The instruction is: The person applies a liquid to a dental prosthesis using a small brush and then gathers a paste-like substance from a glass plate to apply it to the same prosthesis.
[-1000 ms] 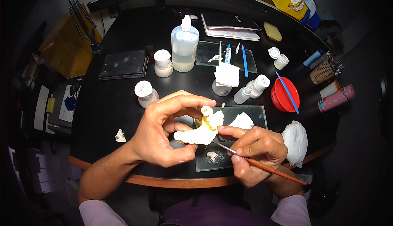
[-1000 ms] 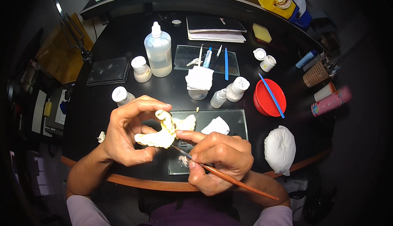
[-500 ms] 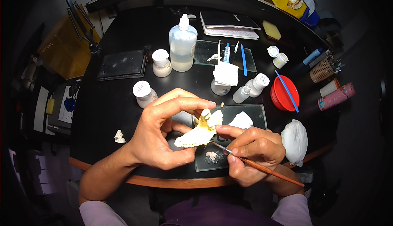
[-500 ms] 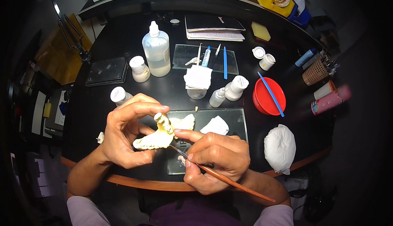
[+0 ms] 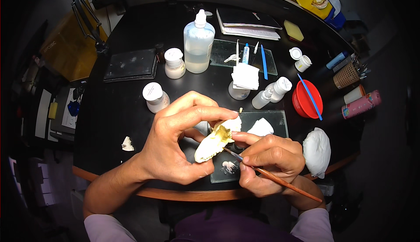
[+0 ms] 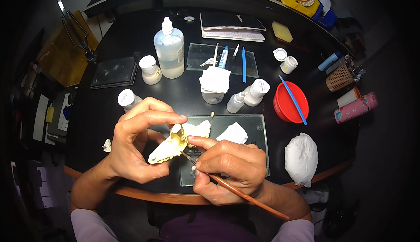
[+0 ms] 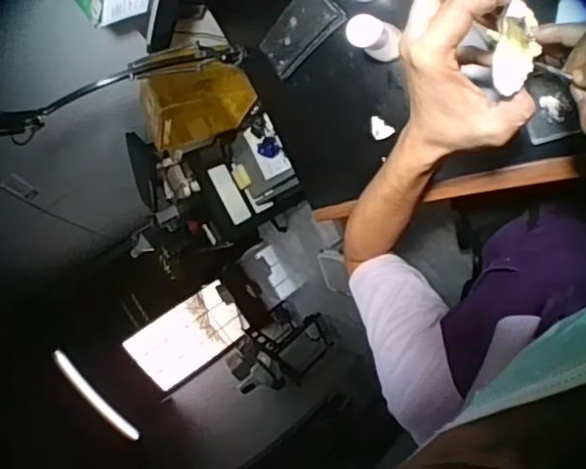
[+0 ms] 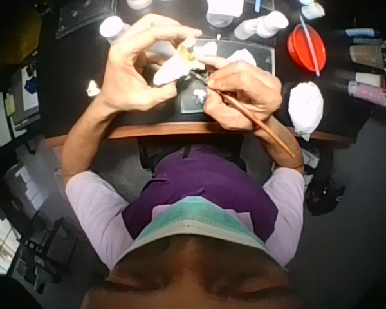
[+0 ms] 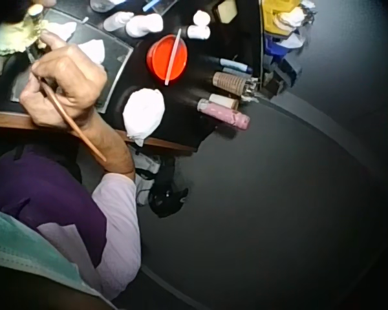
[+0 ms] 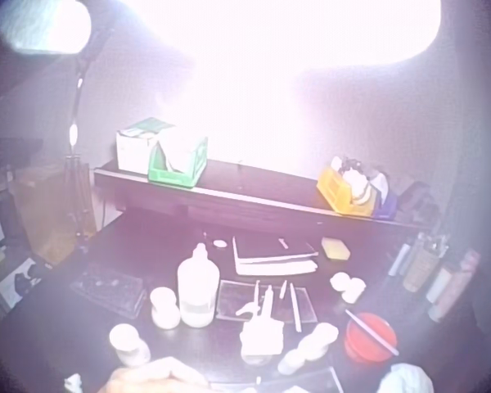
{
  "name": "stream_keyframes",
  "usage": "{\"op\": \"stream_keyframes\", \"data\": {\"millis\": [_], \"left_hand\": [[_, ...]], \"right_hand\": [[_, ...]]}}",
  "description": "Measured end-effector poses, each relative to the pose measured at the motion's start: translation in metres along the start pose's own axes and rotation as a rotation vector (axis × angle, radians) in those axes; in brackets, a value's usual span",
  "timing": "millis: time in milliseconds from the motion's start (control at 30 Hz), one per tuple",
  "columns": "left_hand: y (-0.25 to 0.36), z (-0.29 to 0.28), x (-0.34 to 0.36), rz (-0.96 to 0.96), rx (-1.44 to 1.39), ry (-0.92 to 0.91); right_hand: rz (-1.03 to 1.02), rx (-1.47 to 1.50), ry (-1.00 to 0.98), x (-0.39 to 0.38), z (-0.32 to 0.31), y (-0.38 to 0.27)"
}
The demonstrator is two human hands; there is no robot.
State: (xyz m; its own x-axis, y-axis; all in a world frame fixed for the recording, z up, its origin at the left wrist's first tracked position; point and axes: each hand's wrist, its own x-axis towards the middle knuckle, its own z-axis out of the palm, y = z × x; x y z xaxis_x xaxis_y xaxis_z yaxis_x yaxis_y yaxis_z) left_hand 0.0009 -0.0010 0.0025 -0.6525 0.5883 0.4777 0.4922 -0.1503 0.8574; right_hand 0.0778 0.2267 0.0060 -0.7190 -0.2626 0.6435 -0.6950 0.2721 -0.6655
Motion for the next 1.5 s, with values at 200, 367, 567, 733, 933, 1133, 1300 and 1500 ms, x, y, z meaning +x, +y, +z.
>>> {"op": "stream_keyframes", "data": {"millis": [200,367,567,733,933,1133,1300,1500], "left_hand": [[0.003,0.004,-0.003,0.041,0.178,0.033],[0.006,0.009,-0.002,0.069,0.300,0.123],[-0.005,0.018,-0.007,0.042,0.249,0.294],[-0.006,0.018,-0.007,0.067,0.269,0.332],[-0.005,0.020,-0.008,0.090,0.310,0.333],[-0.007,0.025,-0.013,0.167,0.408,0.276],[-0.015,0.036,-0.007,0.432,0.491,0.445],[-0.017,0.043,-0.004,0.446,0.609,0.457]], "right_hand": [[0.027,-0.003,0.041,0.003,0.005,0.003],[-0.040,-0.136,0.056,0.002,-0.005,-0.005],[-0.214,-0.197,-0.132,-0.002,-0.008,-0.012],[-0.168,-0.135,-0.057,0.000,-0.001,-0.013],[0.026,0.073,0.118,-0.001,0.011,0.001],[0.306,0.100,0.201,-0.006,0.019,-0.001],[0.506,0.285,0.090,0.002,0.023,-0.008],[0.609,0.443,0.147,0.001,0.027,-0.006]]}}
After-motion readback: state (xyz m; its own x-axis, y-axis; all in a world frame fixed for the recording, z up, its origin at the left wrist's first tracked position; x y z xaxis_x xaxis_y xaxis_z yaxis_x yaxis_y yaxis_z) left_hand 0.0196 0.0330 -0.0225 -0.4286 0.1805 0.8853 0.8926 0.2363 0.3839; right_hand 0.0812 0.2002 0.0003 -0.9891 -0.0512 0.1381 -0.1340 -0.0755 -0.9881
